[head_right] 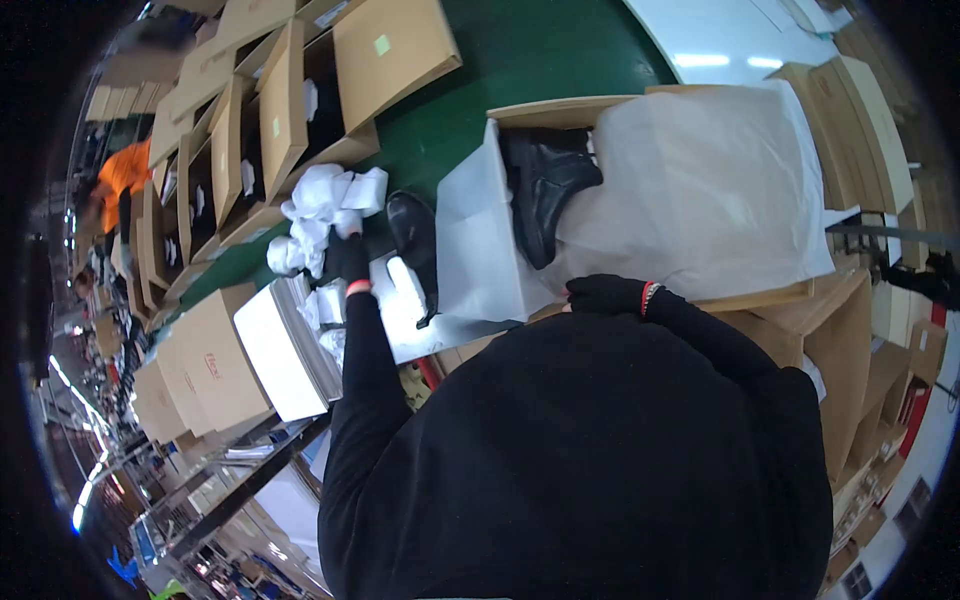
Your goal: The person places a pair of black shoes into a cardboard box lined with white tissue paper. They add crumpled white packing paper to fill the space around the shoes, then fold the tissue paper over the contents and close the box lid. The process is repeated for multiple pairs of shoes.
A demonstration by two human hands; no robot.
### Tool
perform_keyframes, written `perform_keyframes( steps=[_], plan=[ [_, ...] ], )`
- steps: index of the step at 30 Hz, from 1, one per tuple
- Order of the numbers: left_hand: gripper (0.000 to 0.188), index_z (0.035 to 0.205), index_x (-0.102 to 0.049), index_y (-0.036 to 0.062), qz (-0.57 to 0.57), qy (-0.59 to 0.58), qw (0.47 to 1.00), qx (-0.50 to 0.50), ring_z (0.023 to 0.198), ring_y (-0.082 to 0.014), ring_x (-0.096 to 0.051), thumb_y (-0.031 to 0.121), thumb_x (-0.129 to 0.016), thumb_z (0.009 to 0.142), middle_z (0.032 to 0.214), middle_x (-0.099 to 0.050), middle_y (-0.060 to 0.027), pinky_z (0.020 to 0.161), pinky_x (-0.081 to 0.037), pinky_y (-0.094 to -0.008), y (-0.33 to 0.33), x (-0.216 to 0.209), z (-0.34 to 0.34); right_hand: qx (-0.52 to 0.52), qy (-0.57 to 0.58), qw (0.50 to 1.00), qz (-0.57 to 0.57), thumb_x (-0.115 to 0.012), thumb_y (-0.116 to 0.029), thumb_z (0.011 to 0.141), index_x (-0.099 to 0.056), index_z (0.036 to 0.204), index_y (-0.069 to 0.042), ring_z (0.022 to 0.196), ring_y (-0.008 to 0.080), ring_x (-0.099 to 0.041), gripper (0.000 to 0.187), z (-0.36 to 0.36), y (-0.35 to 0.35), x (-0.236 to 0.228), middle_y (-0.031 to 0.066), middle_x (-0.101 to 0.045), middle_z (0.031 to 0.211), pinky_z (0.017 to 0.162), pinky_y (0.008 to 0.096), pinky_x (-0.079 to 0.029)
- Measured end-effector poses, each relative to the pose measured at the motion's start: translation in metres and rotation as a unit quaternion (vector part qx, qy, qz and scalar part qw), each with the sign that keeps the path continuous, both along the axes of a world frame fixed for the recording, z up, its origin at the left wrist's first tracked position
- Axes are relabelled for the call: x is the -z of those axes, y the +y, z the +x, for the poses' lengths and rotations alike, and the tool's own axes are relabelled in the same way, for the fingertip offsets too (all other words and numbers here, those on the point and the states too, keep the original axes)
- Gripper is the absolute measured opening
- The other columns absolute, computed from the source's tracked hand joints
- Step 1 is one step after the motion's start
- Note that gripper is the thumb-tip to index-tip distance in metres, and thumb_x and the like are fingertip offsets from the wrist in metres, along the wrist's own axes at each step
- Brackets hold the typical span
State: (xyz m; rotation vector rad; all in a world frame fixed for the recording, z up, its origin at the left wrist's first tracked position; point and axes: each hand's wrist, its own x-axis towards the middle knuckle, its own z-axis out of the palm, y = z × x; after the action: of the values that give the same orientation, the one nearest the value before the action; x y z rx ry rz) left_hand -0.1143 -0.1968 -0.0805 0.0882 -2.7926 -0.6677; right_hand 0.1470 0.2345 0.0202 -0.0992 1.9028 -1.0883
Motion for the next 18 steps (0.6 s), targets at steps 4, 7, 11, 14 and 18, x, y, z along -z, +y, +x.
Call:
perform_keyframes(
  steps=[4,7,11,14,18],
  plan=[
    [0.068,0.136,-0.041,-0.0093,0.300,-0.084,0.940,0.142,0.120,-0.0280,-0.050,0.036,-0.062,0.090,0.130,-0.053,-0.0222,0.101,-0.038,-0.0353,0.061,-0.160,0.038,0.222,0.041,0.957,-0.183,-0.068,-0.015,0.085,-0.044,0.137,-0.002,0.118,0.0198,-0.053,0.058,-0.001,0.010,-0.023,0.0125,-0.057,0.126,0.099,0.0332,-0.042],
    [0.068,0.142,-0.034,-0.0059,0.323,-0.229,0.889,0.231,0.126,-0.0251,-0.044,0.035,-0.059,0.093,0.138,-0.046,-0.0189,0.105,-0.034,-0.0348,0.088,-0.213,0.096,0.271,0.025,0.912,-0.307,-0.075,-0.015,0.080,-0.046,0.136,-0.002,0.112,0.0203,-0.055,0.064,-0.027,0.001,-0.080,0.0133,-0.056,0.127,0.098,0.0337,-0.042],
    [0.065,0.138,-0.042,-0.0036,0.431,-0.334,0.789,0.284,0.113,-0.0173,-0.050,0.027,-0.066,0.086,0.125,-0.055,-0.0088,0.099,-0.037,-0.0296,0.161,-0.203,0.157,0.186,0.114,0.922,-0.320,-0.077,-0.013,0.075,-0.043,0.137,-0.002,0.111,0.0182,-0.055,0.072,-0.040,-0.007,-0.097,0.0112,-0.059,0.121,0.096,0.0330,-0.044],
    [0.055,0.135,-0.046,-0.0003,0.430,-0.255,0.814,0.295,0.113,-0.0218,-0.053,0.019,-0.065,0.087,0.125,-0.055,-0.0118,0.097,-0.040,-0.0314,0.201,-0.218,0.167,0.228,0.084,0.928,-0.282,-0.075,-0.015,0.077,-0.045,0.134,-0.002,0.110,0.0177,-0.055,0.066,-0.035,0.004,-0.092,0.0097,-0.061,0.117,0.096,0.0338,-0.043],
    [0.074,0.134,-0.044,-0.0004,0.192,-0.095,0.881,0.422,0.111,-0.0290,-0.057,0.023,-0.080,0.074,0.124,-0.056,-0.0171,0.094,-0.044,-0.0362,0.221,-0.217,0.193,0.257,0.117,0.907,-0.313,-0.072,-0.015,0.080,-0.045,0.134,-0.003,0.105,0.0171,-0.057,0.061,-0.024,0.009,-0.093,0.0096,-0.060,0.115,0.093,0.0330,-0.045]
  ],
)
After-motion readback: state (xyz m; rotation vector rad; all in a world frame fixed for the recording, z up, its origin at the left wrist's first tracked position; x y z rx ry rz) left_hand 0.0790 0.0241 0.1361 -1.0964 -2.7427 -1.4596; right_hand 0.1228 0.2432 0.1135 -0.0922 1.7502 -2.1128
